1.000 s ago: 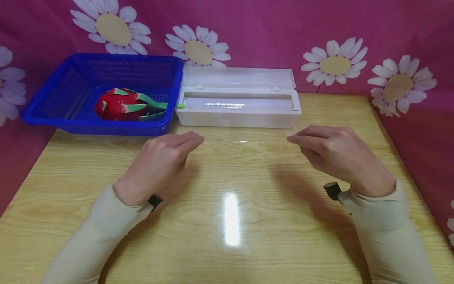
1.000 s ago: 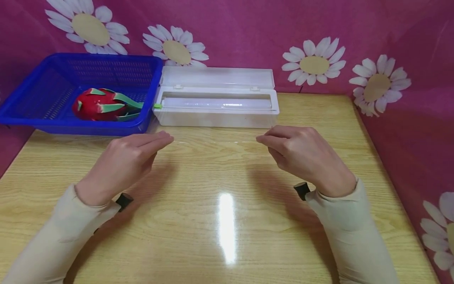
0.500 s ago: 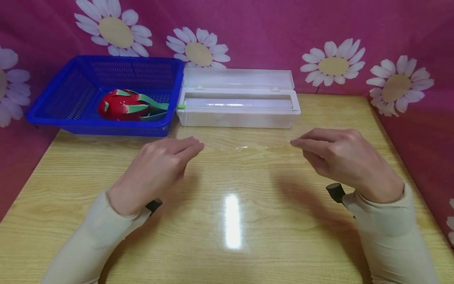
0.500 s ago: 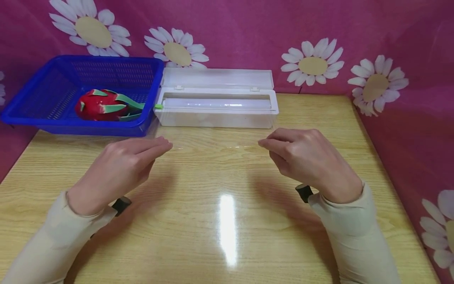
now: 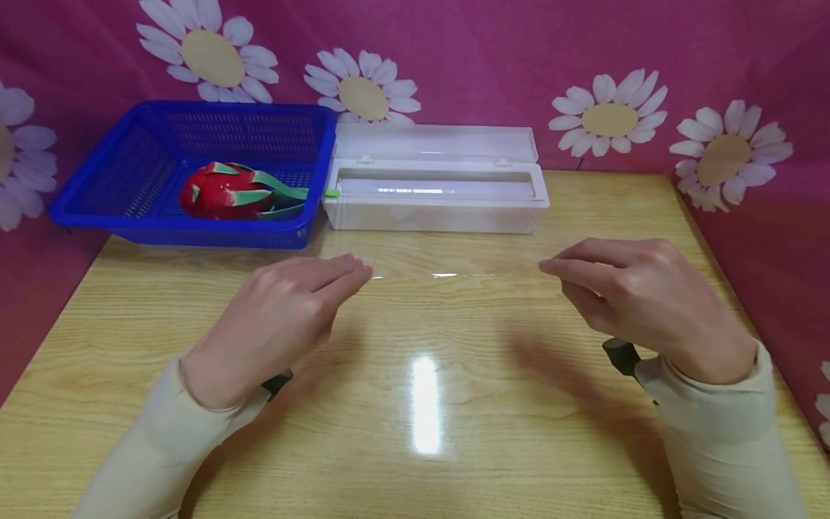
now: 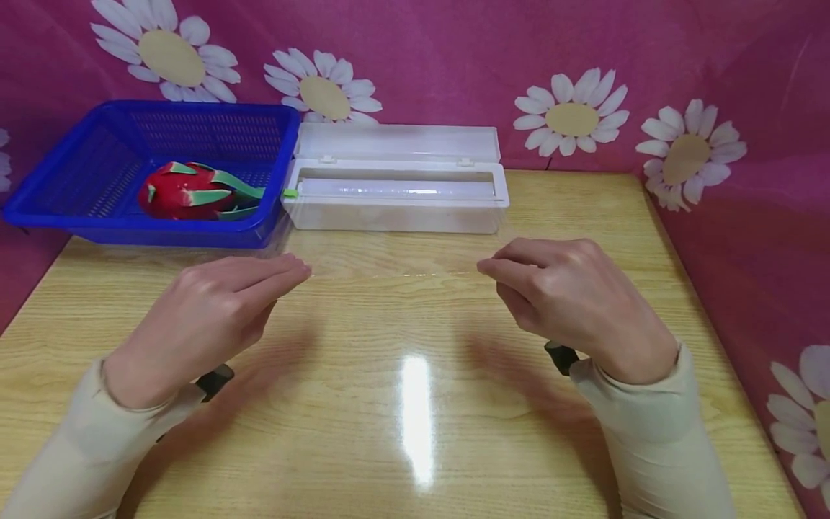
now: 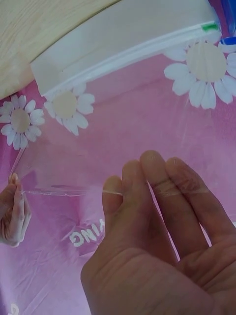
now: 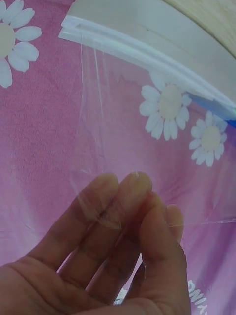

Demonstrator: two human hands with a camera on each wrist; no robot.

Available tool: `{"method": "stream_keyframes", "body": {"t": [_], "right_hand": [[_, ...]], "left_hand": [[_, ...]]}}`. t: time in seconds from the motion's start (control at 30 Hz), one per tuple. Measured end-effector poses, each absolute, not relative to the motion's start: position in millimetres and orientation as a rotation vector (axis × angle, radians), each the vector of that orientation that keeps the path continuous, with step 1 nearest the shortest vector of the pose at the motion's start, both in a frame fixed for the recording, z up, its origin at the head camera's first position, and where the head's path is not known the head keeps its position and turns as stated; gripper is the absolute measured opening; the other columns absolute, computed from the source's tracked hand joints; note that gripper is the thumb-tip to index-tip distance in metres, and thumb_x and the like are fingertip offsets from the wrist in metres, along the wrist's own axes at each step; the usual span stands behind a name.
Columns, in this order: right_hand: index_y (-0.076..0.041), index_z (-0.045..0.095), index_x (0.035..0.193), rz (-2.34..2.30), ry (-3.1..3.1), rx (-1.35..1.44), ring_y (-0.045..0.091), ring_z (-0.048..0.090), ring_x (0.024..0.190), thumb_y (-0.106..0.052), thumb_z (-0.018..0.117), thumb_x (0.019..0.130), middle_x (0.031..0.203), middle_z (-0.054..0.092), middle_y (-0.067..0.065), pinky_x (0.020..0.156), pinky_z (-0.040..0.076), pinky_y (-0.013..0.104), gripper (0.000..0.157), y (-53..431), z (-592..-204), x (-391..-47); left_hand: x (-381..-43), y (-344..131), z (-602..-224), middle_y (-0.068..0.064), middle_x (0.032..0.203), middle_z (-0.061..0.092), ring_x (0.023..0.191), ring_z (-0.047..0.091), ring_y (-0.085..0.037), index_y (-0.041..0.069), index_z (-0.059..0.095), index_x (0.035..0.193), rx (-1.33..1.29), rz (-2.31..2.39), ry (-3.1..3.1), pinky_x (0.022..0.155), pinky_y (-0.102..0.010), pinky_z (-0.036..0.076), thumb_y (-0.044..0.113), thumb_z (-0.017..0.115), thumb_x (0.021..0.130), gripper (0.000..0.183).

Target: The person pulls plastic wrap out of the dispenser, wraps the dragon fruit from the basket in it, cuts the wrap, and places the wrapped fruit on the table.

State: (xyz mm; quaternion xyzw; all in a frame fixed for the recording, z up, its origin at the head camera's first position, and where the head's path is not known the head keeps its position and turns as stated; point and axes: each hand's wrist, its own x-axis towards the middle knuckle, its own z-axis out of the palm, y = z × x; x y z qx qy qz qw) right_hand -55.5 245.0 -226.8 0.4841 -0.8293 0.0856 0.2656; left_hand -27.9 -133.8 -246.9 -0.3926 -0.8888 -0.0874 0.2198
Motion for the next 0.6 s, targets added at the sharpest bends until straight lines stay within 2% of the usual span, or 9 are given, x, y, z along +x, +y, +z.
{"method": "stream_keyframes", "body": {"t": [0.13, 0.17, 0.3, 0.4, 0.6], "right_hand": [[-0.003, 0.081, 0.100, 0.237, -2.241, 1.298, 0.013, 0.069, 0.062, -0.015, 0.053, 0.096, 0.089, 0.079, 0.007, 0.055, 0.058, 0.035, 0.030, 246, -224, -52], [-0.002, 0.081, 0.100, 0.243, -2.241, 1.297, 0.014, 0.070, 0.062, -0.014, 0.055, 0.094, 0.089, 0.079, 0.008, 0.056, 0.059, 0.036, 0.028, 246, -223, -51], [-0.002, 0.081, 0.101, 0.240, -2.258, 1.281, 0.017, 0.072, 0.064, -0.026, 0.045, 0.103, 0.091, 0.079, 0.009, 0.058, 0.060, 0.038, 0.043, 247, -220, -46], [-0.001, 0.081, 0.102, 0.249, -2.247, 1.272, 0.020, 0.072, 0.064, -0.031, 0.041, 0.106, 0.091, 0.079, 0.011, 0.059, 0.060, 0.041, 0.050, 247, -218, -43], [0.001, 0.080, 0.099, 0.307, -2.160, 1.256, 0.023, 0.070, 0.060, -0.026, 0.044, 0.106, 0.086, 0.078, 0.012, 0.057, 0.058, 0.044, 0.046, 245, -218, -39]], "left_hand": [[-25, -134, -245, -0.012, 0.117, 0.079, 0.102, 0.078, -0.027, 0.002, 0.074, 0.121, -1.091, -0.258, -2.415, 0.087, -0.044, 0.063, -0.017, 0.068, 0.081, 0.045], [-24, -134, -244, -0.012, 0.117, 0.079, 0.102, 0.078, -0.027, 0.001, 0.074, 0.121, -1.093, -0.260, -2.397, 0.087, -0.044, 0.063, -0.017, 0.068, 0.081, 0.045], [-21, -135, -242, -0.012, 0.117, 0.079, 0.103, 0.077, -0.027, 0.001, 0.073, 0.122, -1.099, -0.249, -2.360, 0.088, -0.044, 0.063, -0.016, 0.068, 0.080, 0.045], [-18, -135, -240, -0.012, 0.117, 0.079, 0.103, 0.077, -0.027, 0.001, 0.073, 0.122, -1.094, -0.240, -2.361, 0.089, -0.045, 0.063, -0.015, 0.068, 0.081, 0.045], [-12, -135, -235, -0.012, 0.117, 0.079, 0.102, 0.078, -0.028, 0.002, 0.074, 0.123, -1.078, -0.239, -2.365, 0.090, -0.045, 0.063, -0.014, 0.069, 0.082, 0.044]]}}
